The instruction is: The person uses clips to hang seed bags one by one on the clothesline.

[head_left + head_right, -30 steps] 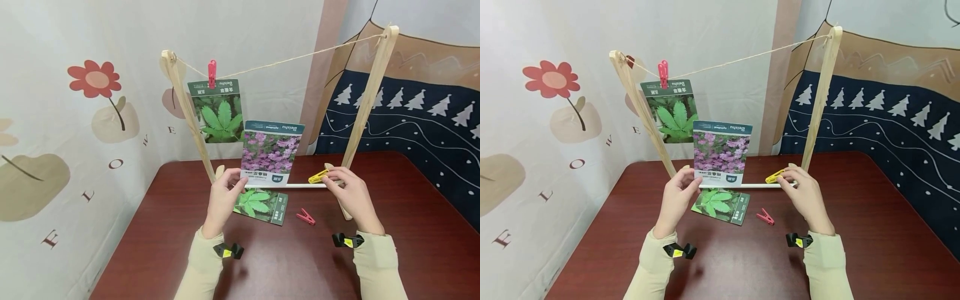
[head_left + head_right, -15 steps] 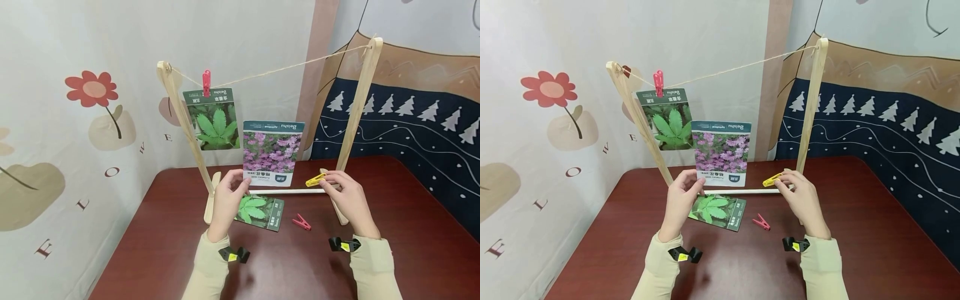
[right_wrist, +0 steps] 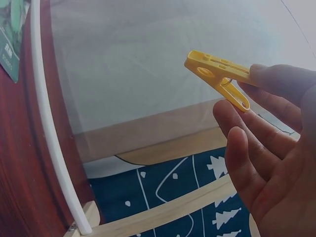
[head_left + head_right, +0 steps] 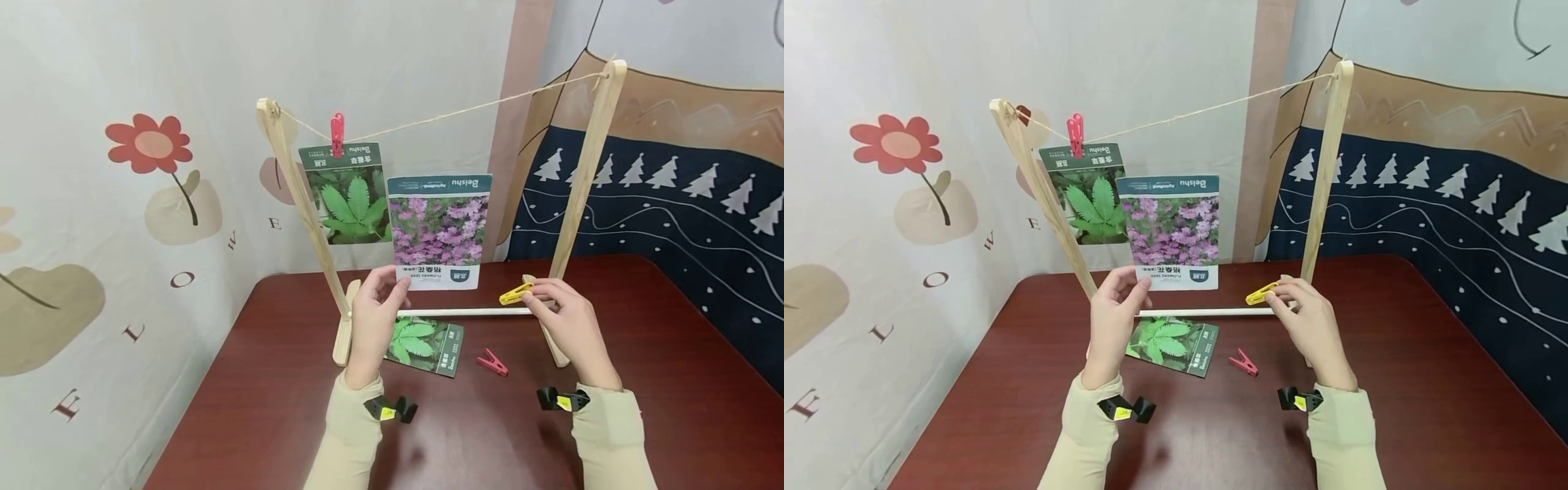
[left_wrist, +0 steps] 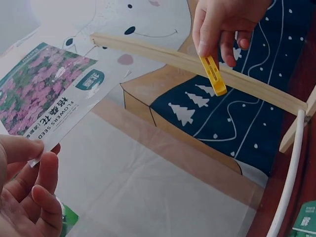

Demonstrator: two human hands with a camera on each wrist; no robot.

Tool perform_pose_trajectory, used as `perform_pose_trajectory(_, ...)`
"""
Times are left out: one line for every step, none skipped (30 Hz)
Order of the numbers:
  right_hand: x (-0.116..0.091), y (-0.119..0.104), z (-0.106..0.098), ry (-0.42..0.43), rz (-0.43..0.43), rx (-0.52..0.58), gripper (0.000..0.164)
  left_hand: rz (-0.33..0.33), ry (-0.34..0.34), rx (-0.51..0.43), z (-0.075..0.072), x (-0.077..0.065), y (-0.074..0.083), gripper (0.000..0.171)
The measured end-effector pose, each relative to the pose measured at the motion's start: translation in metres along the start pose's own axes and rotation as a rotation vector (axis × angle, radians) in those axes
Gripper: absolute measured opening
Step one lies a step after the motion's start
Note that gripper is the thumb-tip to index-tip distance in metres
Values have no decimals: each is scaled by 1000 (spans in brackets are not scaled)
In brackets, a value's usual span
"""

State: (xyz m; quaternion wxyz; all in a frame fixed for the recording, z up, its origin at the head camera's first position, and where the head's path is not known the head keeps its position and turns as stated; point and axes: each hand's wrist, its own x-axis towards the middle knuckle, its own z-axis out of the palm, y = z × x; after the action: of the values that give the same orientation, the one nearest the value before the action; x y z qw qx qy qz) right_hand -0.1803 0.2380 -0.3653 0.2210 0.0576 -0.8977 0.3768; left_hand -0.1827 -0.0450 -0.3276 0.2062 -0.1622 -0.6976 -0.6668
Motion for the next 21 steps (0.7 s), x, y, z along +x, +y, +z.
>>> perform_pose_trajectory(0, -1, -1, 1, 1, -1, 32, 6, 7, -7, 1, 1, 0, 20)
perform_pose_trajectory(0, -1, -1, 2, 0, -1, 32, 12, 16, -13, 2, 2, 0, 21)
perform_pose_trajectory(0, -2, -1, 4, -1, -1, 32, 17, 25, -18, 2, 3, 0, 21)
perform_pose_trajectory(-1, -2, -1, 5, -4, 3, 31, 26, 34, -23, 3, 3, 1, 21)
perform_pose_trajectory(-1, -3, -1, 7, -7, 8, 31, 33, 45, -28, 3, 4, 1, 21)
perform_pose_trajectory(-1, -3, -1, 8, -8, 12, 31, 41, 54, -34, 3, 5, 1, 21)
perform_pose_trajectory(-1, -3, -1, 11, -11, 14, 31, 47, 61, -38, 3, 5, 1, 21)
perform_pose_trajectory(-1, -3, 0, 14, -12, 16, 31, 51, 66, -42, 3, 6, 1, 21)
perform_pose_trajectory(-1, -4, 1, 17, -12, 19, 32, 55, 70, -47, 4, 6, 1, 21)
perform_pose_trajectory(-1, -4, 1, 19, -14, 23, 32, 58, 71, -50, 4, 7, 1, 21)
perform_pose_trajectory(-1, -4, 2, 23, -16, 21, 32, 59, 72, -53, 4, 7, 1, 21)
perform_pose_trajectory(-1, -5, 2, 29, -19, 19, 31, 60, 70, -58, 5, 8, 1, 21)
perform_pose_trajectory(-1, -5, 2, 33, -23, 19, 31, 59, 69, -58, 6, 8, 1, 21)
perform_pose_trajectory(-1, -6, 2, 38, -28, 21, 30, 58, 68, -58, 6, 8, 1, 21)
perform_pose_trajectory(-1, -6, 2, 44, -35, 21, 29, 57, 68, -58, 6, 9, 0, 21)
perform_pose_trajectory(-1, -7, 2, 49, -45, 22, 28, 55, 70, -55, 7, 9, 0, 21)
perform_pose_trajectory(0, -8, 1, 57, -56, 16, 28, 57, 73, -53, 7, 10, -1, 21)
perform_pose_trajectory(1, -10, 0, 66, -67, 14, 27, 58, 76, -53, 7, 11, -1, 21)
perform_pose_trajectory(2, -11, -1, 75, -78, 10, 26, 58, 81, -50, 7, 12, -2, 21)
perform_pose_trajectory(3, -13, -2, 85, -88, 5, 26, 58, 86, -48, 8, 13, -3, 21)
perform_pose_trajectory(5, -14, -3, 95, -97, 2, 25, 57, 91, -46, 8, 14, -3, 21)
